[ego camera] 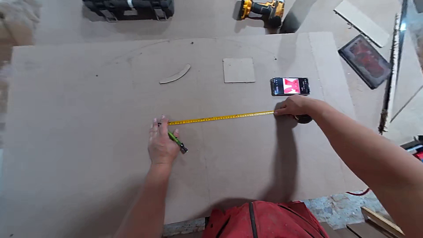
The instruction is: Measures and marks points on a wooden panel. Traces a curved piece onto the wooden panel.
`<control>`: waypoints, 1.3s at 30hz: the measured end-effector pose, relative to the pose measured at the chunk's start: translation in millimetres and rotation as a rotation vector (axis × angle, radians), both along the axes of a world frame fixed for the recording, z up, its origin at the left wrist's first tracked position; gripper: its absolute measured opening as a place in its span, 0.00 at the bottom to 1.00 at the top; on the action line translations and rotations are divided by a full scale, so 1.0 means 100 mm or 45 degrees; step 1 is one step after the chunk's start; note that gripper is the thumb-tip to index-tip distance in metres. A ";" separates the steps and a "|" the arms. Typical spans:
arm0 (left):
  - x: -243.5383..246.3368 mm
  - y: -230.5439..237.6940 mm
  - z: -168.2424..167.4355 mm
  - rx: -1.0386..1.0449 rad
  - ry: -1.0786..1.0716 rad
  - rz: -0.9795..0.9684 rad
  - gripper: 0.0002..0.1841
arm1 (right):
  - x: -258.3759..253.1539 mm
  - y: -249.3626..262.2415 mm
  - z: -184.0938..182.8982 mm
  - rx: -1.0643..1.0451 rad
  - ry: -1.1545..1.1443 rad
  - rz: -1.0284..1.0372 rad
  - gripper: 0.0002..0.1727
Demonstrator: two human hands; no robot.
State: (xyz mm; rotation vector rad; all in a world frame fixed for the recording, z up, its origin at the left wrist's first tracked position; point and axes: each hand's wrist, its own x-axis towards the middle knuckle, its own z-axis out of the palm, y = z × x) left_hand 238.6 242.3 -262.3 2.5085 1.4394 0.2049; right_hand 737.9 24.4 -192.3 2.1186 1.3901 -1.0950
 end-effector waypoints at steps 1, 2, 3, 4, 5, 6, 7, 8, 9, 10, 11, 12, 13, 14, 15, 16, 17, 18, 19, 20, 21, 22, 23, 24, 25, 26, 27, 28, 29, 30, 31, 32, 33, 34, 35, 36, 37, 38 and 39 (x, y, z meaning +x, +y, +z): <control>0.00 0.00 0.00 0.005 0.002 -0.005 0.34 | 0.00 0.00 0.00 -0.005 0.003 -0.005 0.36; 0.00 0.00 0.00 0.008 0.002 -0.013 0.34 | 0.00 0.01 0.00 -0.009 0.005 -0.007 0.36; -0.01 0.00 0.00 0.010 -0.002 -0.022 0.34 | 0.00 0.01 0.00 -0.017 0.007 -0.009 0.35; -0.02 0.00 -0.01 0.010 -0.008 -0.030 0.34 | 0.00 0.02 -0.01 -0.027 0.005 -0.009 0.35; -0.03 0.00 -0.02 0.014 -0.021 -0.038 0.34 | 0.00 0.02 -0.01 -0.035 0.005 -0.015 0.35; -0.03 0.00 -0.02 0.019 -0.034 -0.047 0.35 | -0.01 0.02 -0.01 -0.042 0.009 -0.030 0.35; -0.03 0.01 -0.03 0.017 -0.041 -0.052 0.35 | -0.01 0.02 0.00 -0.049 0.013 -0.045 0.35; -0.03 0.01 -0.03 0.019 -0.040 -0.053 0.35 | -0.01 0.01 0.00 -0.050 0.017 -0.053 0.34; -0.03 0.01 -0.03 0.023 -0.038 -0.053 0.35 | -0.02 0.01 0.01 -0.047 0.021 -0.060 0.34; -0.03 0.01 -0.04 0.026 -0.039 -0.055 0.35 | -0.02 0.00 0.01 -0.038 0.024 -0.064 0.34; -0.03 0.02 -0.04 0.030 -0.035 -0.057 0.35 | -0.02 -0.01 0.01 -0.032 0.020 -0.066 0.34; -0.03 0.02 -0.04 0.031 -0.031 -0.058 0.35 | -0.03 -0.01 0.01 -0.031 0.014 -0.068 0.34; -0.03 0.02 -0.05 0.033 -0.029 -0.059 0.35 | -0.04 -0.01 0.02 -0.037 0.009 -0.071 0.34; -0.03 0.02 -0.05 0.032 -0.032 -0.059 0.35 | -0.05 0.00 0.03 -0.047 0.004 -0.075 0.34; -0.04 0.01 -0.05 0.036 -0.038 -0.058 0.35 | -0.05 0.00 0.03 -0.051 0.000 -0.073 0.34; -0.03 0.01 -0.05 0.038 -0.044 -0.057 0.34 | -0.05 -0.01 0.03 -0.050 -0.001 -0.073 0.34; -0.03 0.01 -0.05 0.038 -0.048 -0.052 0.34 | -0.05 -0.01 0.03 -0.046 0.001 -0.070 0.33; -0.03 0.00 -0.04 0.041 -0.052 -0.043 0.34 | -0.04 -0.01 0.03 -0.040 0.001 -0.070 0.33; -0.02 0.00 -0.04 0.043 -0.053 -0.027 0.34 | -0.05 -0.01 0.03 -0.030 -0.003 -0.072 0.34; -0.01 -0.01 -0.03 0.043 -0.042 -0.005 0.34 | -0.06 -0.01 0.03 -0.025 -0.012 -0.080 0.34; -0.01 -0.01 -0.03 0.039 -0.024 0.020 0.34 | -0.08 -0.01 0.03 -0.020 -0.026 -0.095 0.35; 0.00 -0.01 -0.02 0.039 -0.016 0.044 0.35 | -0.10 0.00 0.03 -0.018 -0.040 -0.107 0.37; 0.01 -0.01 -0.03 0.043 -0.008 0.067 0.36 | -0.13 0.01 0.04 -0.018 -0.051 -0.116 0.38; 0.01 -0.01 -0.03 0.053 -0.008 0.084 0.36 | -0.14 0.03 0.04 -0.019 -0.063 -0.117 0.38; 0.01 -0.01 -0.04 0.071 -0.015 0.097 0.36 | -0.16 0.05 0.05 -0.024 -0.075 -0.113 0.39; 0.01 -0.01 -0.03 0.073 -0.016 0.103 0.36 | -0.17 0.06 0.06 -0.030 -0.080 -0.109 0.39; 0.02 -0.01 -0.02 0.061 -0.017 0.103 0.36 | -0.17 0.06 0.06 -0.033 -0.082 -0.108 0.39; 0.02 0.00 -0.02 0.056 -0.017 0.103 0.36 | -0.17 0.07 0.05 -0.038 -0.088 -0.107 0.39; 0.02 0.00 -0.03 0.064 -0.014 0.104 0.37 | -0.16 0.07 0.04 -0.054 -0.092 -0.111 0.39; 0.02 0.00 -0.04 0.071 -0.003 0.103 0.37 | -0.17 0.08 0.04 -0.074 -0.090 -0.119 0.39; 0.02 0.01 -0.04 0.068 0.008 0.102 0.38 | -0.19 0.10 0.05 -0.094 -0.082 -0.128 0.40; 0.02 0.01 -0.04 0.064 0.016 0.103 0.38 | -0.20 0.11 0.06 -0.106 -0.076 -0.131 0.40; 0.02 0.02 -0.04 0.066 0.017 0.105 0.39 | -0.21 0.13 0.08 -0.114 -0.070 -0.138 0.39; 0.01 0.02 -0.05 0.068 0.014 0.102 0.39 | -0.23 0.13 0.09 -0.113 -0.064 -0.148 0.39; 0.01 0.02 -0.05 0.073 0.005 0.098 0.39 | -0.24 0.14 0.09 -0.109 -0.059 -0.156 0.38; 0.01 0.02 -0.05 0.075 -0.001 0.094 0.39 | -0.24 0.14 0.09 -0.105 -0.056 -0.160 0.38; 0.00 0.02 -0.05 0.080 -0.007 0.090 0.39 | -0.24 0.13 0.08 -0.100 -0.052 -0.164 0.38; 0.00 0.01 -0.05 0.087 -0.015 0.089 0.38 | -0.23 0.12 0.07 -0.098 -0.047 -0.170 0.38; 0.00 0.01 -0.06 0.096 -0.025 0.090 0.38 | -0.21 0.12 0.06 -0.098 -0.038 -0.175 0.38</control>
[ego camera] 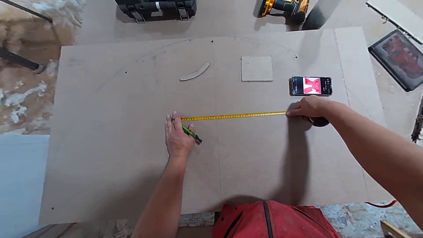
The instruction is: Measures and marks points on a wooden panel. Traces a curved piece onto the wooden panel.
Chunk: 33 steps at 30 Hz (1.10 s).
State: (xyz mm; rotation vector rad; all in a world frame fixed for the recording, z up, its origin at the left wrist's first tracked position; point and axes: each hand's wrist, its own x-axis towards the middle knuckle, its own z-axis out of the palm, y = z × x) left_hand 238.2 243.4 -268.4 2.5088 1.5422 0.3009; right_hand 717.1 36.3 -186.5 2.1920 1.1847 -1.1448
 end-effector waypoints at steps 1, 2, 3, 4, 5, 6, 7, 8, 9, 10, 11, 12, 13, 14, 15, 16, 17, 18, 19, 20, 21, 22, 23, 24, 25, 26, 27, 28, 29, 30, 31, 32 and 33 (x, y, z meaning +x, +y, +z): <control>0.00 0.00 -0.01 0.003 -0.008 0.003 0.38 | 0.02 0.00 -0.01 -0.001 0.010 -0.005 0.38; 0.00 -0.01 -0.01 0.002 -0.011 0.004 0.38 | 0.03 -0.01 -0.01 -0.001 0.022 -0.007 0.38; 0.00 -0.01 -0.01 -0.001 -0.015 0.005 0.38 | 0.04 0.00 -0.02 0.000 0.028 -0.003 0.38; 0.00 -0.01 0.00 -0.008 -0.013 0.007 0.38 | 0.04 0.00 -0.02 0.000 0.032 0.006 0.38; 0.00 -0.01 0.01 -0.015 -0.007 0.010 0.38 | 0.04 0.00 -0.03 0.002 0.032 0.019 0.37; 0.01 -0.01 0.02 -0.015 -0.006 0.012 0.38 | 0.05 0.01 -0.04 0.004 0.034 0.028 0.37; 0.01 -0.01 0.02 -0.011 -0.005 0.013 0.38 | 0.05 0.00 -0.05 0.007 0.036 0.033 0.37; 0.01 -0.01 0.02 -0.007 -0.002 0.011 0.38 | 0.05 0.00 -0.05 0.010 0.039 0.031 0.37; 0.02 -0.01 0.02 -0.004 0.003 0.010 0.38 | 0.05 0.00 -0.05 0.011 0.043 0.028 0.37; 0.02 -0.01 0.01 -0.001 0.004 0.009 0.38 | 0.05 0.00 -0.05 0.008 0.048 0.020 0.38; 0.02 -0.01 0.01 0.003 0.001 0.007 0.38 | 0.05 0.01 -0.04 0.001 0.051 0.013 0.38; 0.02 -0.01 0.01 0.007 -0.005 0.006 0.38 | 0.05 0.01 -0.03 -0.006 0.052 0.009 0.38; 0.02 -0.01 0.01 0.006 -0.010 0.006 0.38 | 0.05 0.01 -0.03 -0.009 0.051 0.004 0.38; 0.02 -0.01 0.01 0.007 -0.015 0.008 0.37 | 0.04 0.02 -0.02 -0.010 0.050 0.002 0.38; 0.03 -0.02 0.01 0.006 -0.018 0.013 0.37 | 0.04 0.02 -0.02 -0.013 0.046 -0.001 0.38; 0.03 -0.02 0.01 0.006 -0.018 0.018 0.37 | 0.04 0.02 -0.02 -0.016 0.040 -0.005 0.38; 0.03 -0.02 0.02 0.008 -0.017 0.021 0.37 | 0.04 0.01 -0.03 -0.021 0.040 -0.005 0.39; 0.03 -0.02 0.02 0.006 -0.019 0.020 0.37 | 0.05 0.01 -0.04 -0.020 0.047 0.001 0.39; 0.03 -0.03 0.03 0.001 -0.015 0.021 0.37 | 0.05 0.01 -0.05 -0.019 0.050 0.012 0.39; 0.03 -0.02 0.03 -0.001 -0.013 0.021 0.37 | 0.05 0.02 -0.05 -0.016 0.051 0.018 0.39; 0.02 -0.02 0.02 -0.001 -0.018 0.018 0.37 | 0.06 0.02 -0.06 -0.017 0.053 0.018 0.39; 0.01 -0.01 0.02 -0.006 -0.033 0.018 0.37 | 0.06 0.03 -0.06 -0.023 0.053 0.016 0.39; -0.01 -0.01 0.01 -0.012 -0.067 0.021 0.36 | 0.05 0.03 -0.05 -0.029 0.056 0.012 0.39; -0.03 -0.01 0.02 -0.020 -0.128 0.027 0.34 | 0.03 0.04 -0.04 -0.034 0.060 0.008 0.38; -0.06 -0.01 0.05 -0.031 -0.223 0.053 0.30 | 0.02 0.05 -0.02 -0.038 0.063 0.010 0.38; -0.08 0.00 0.10 -0.040 -0.334 0.106 0.28 | 0.02 0.06 -0.01 -0.039 0.064 0.015 0.38; -0.12 0.01 0.17 -0.077 -0.467 0.173 0.26 | 0.02 0.07 0.00 -0.042 0.067 0.025 0.38; -0.16 0.04 0.24 -0.149 -0.606 0.231 0.25 | 0.02 0.08 0.00 -0.046 0.068 0.032 0.38; -0.21 0.06 0.30 -0.198 -0.750 0.276 0.25 | 0.02 0.07 0.02 -0.050 0.070 0.032 0.38; -0.24 0.07 0.35 -0.261 -0.888 0.370 0.26 | 0.03 0.06 0.02 -0.052 0.071 0.035 0.38; -0.25 0.10 0.41 -0.331 -0.970 0.501 0.25 | 0.03 0.06 0.02 -0.045 0.073 0.040 0.37; -0.28 0.16 0.44 -0.390 -0.981 0.613 0.24 | 0.04 0.06 -0.01 -0.029 0.074 0.050 0.37; -0.31 0.22 0.45 -0.475 -0.945 0.695 0.24 | 0.06 0.05 -0.05 -0.014 0.073 0.056 0.37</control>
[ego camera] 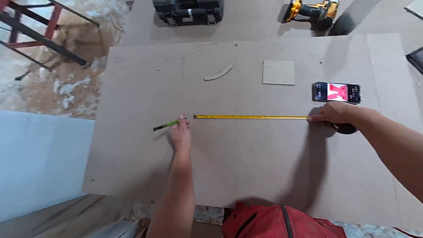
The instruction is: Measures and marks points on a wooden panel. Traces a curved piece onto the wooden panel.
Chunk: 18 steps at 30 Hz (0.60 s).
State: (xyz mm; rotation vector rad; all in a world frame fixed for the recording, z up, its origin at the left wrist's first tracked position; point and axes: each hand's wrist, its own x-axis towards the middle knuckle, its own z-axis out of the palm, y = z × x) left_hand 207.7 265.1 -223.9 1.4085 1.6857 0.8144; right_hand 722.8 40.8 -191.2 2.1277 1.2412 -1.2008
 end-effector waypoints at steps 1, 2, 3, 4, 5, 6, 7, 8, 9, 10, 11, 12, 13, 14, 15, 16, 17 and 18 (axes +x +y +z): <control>-0.02 0.05 -0.01 -0.083 0.018 0.009 0.24 | 0.02 -0.01 -0.04 0.005 0.004 0.006 0.37; -0.02 0.10 -0.03 -0.124 0.023 0.013 0.22 | 0.04 -0.01 -0.07 0.008 0.008 0.013 0.37; 0.00 0.14 -0.04 -0.131 0.017 0.016 0.19 | 0.06 -0.01 -0.09 0.004 0.009 0.020 0.37; 0.03 0.17 -0.04 -0.133 0.002 0.014 0.16 | 0.07 0.00 -0.10 -0.009 0.005 0.027 0.37; 0.07 0.20 -0.01 -0.144 -0.013 0.008 0.14 | 0.06 0.01 -0.08 -0.024 0.004 0.026 0.37; 0.11 0.22 0.01 -0.163 -0.014 0.004 0.12 | 0.05 0.02 -0.06 -0.038 0.002 0.019 0.36; 0.14 0.24 0.03 -0.185 0.012 -0.002 0.11 | 0.03 0.03 -0.04 -0.051 0.001 0.004 0.36; 0.16 0.26 0.05 -0.209 0.052 -0.012 0.10 | 0.02 0.04 -0.04 -0.060 0.000 -0.015 0.36; 0.18 0.28 0.06 -0.226 0.093 -0.018 0.10 | 0.03 0.04 -0.04 -0.066 0.001 -0.029 0.36; 0.20 0.29 0.06 -0.237 0.136 -0.027 0.09 | 0.03 0.03 -0.05 -0.064 0.005 -0.033 0.36; 0.20 0.31 0.06 -0.248 0.180 -0.044 0.09 | 0.04 0.03 -0.05 -0.058 0.010 -0.023 0.36; 0.20 0.32 0.05 -0.251 0.215 -0.065 0.08 | 0.04 0.03 -0.05 -0.057 0.014 -0.005 0.36; 0.19 0.33 0.04 -0.245 0.249 -0.085 0.09 | 0.04 0.02 -0.04 -0.056 0.012 0.015 0.36; 0.19 0.33 0.04 -0.235 0.279 -0.102 0.09 | 0.03 0.02 -0.03 -0.049 0.011 0.024 0.36; 0.19 0.33 0.05 -0.225 0.310 -0.124 0.10 | 0.01 0.03 0.00 -0.039 0.014 0.014 0.36; 0.20 0.33 0.05 -0.214 0.350 -0.139 0.10 | 0.00 0.03 0.01 -0.040 0.011 -0.001 0.35; 0.21 0.33 0.05 -0.204 0.399 -0.152 0.10 | 0.00 0.03 0.02 -0.043 0.002 -0.013 0.35; 0.23 0.34 0.05 -0.198 0.454 -0.165 0.10 | 0.00 0.03 0.02 -0.046 -0.003 -0.019 0.35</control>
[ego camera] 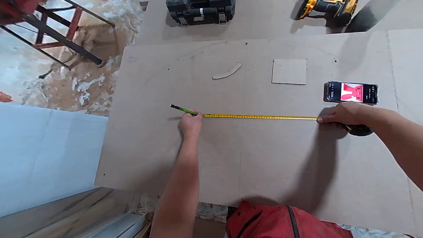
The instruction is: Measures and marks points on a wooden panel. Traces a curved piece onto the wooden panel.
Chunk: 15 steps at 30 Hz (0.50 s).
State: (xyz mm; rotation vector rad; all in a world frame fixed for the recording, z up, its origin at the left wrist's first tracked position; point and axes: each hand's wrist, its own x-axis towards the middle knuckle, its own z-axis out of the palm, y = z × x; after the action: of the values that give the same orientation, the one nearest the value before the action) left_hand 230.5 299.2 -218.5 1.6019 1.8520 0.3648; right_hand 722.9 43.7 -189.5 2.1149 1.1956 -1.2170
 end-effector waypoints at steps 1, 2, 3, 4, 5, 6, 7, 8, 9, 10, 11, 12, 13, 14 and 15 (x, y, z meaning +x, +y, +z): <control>0.01 0.01 0.00 0.005 0.051 -0.017 0.11 | 0.01 0.00 -0.01 -0.001 -0.004 0.008 0.36; 0.00 0.02 0.00 0.001 0.094 -0.029 0.12 | 0.01 0.00 -0.03 0.001 -0.003 0.015 0.36; -0.02 0.02 0.00 -0.007 0.132 -0.044 0.12 | 0.00 0.01 -0.03 0.003 0.001 0.016 0.37; -0.03 0.01 0.01 -0.020 0.156 -0.065 0.14 | -0.02 0.01 -0.02 0.002 -0.002 0.019 0.37; -0.03 0.00 0.01 -0.024 0.170 -0.080 0.15 | -0.02 0.01 0.00 0.002 -0.011 0.026 0.38; -0.02 0.00 0.00 -0.018 0.166 -0.094 0.16 | -0.03 0.01 0.02 0.006 -0.026 0.023 0.39; 0.00 -0.01 0.00 -0.013 0.151 -0.107 0.16 | -0.04 0.01 0.05 0.007 -0.036 0.008 0.39; 0.01 -0.01 -0.01 -0.004 0.128 -0.117 0.17 | -0.05 0.01 0.07 -0.002 -0.044 -0.005 0.39; 0.01 -0.03 -0.01 -0.002 0.098 -0.114 0.17 | -0.06 0.01 0.08 -0.019 -0.046 -0.017 0.40; 0.02 -0.05 -0.01 -0.001 0.066 -0.097 0.17 | -0.07 0.02 0.09 -0.025 -0.042 -0.031 0.40; 0.02 -0.07 0.00 -0.005 0.043 -0.076 0.17 | -0.07 0.01 0.09 -0.021 -0.038 -0.048 0.40; 0.03 -0.07 0.00 0.000 0.030 -0.057 0.17 | -0.06 0.01 0.09 -0.015 -0.039 -0.062 0.40; 0.05 -0.06 -0.01 0.012 0.020 -0.042 0.17 | -0.04 0.01 0.08 -0.012 -0.035 -0.068 0.41; 0.07 -0.05 -0.02 0.024 0.011 -0.026 0.16 | -0.03 0.01 0.07 -0.010 -0.027 -0.072 0.41; 0.09 -0.05 -0.01 0.025 0.001 -0.014 0.15 | -0.02 0.00 0.07 -0.009 -0.018 -0.078 0.40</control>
State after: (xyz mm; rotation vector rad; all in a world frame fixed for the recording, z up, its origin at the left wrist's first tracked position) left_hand 239.0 294.2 -219.9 1.6247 1.8452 0.3784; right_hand 720.4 43.3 -182.6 2.1657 1.1261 -1.2291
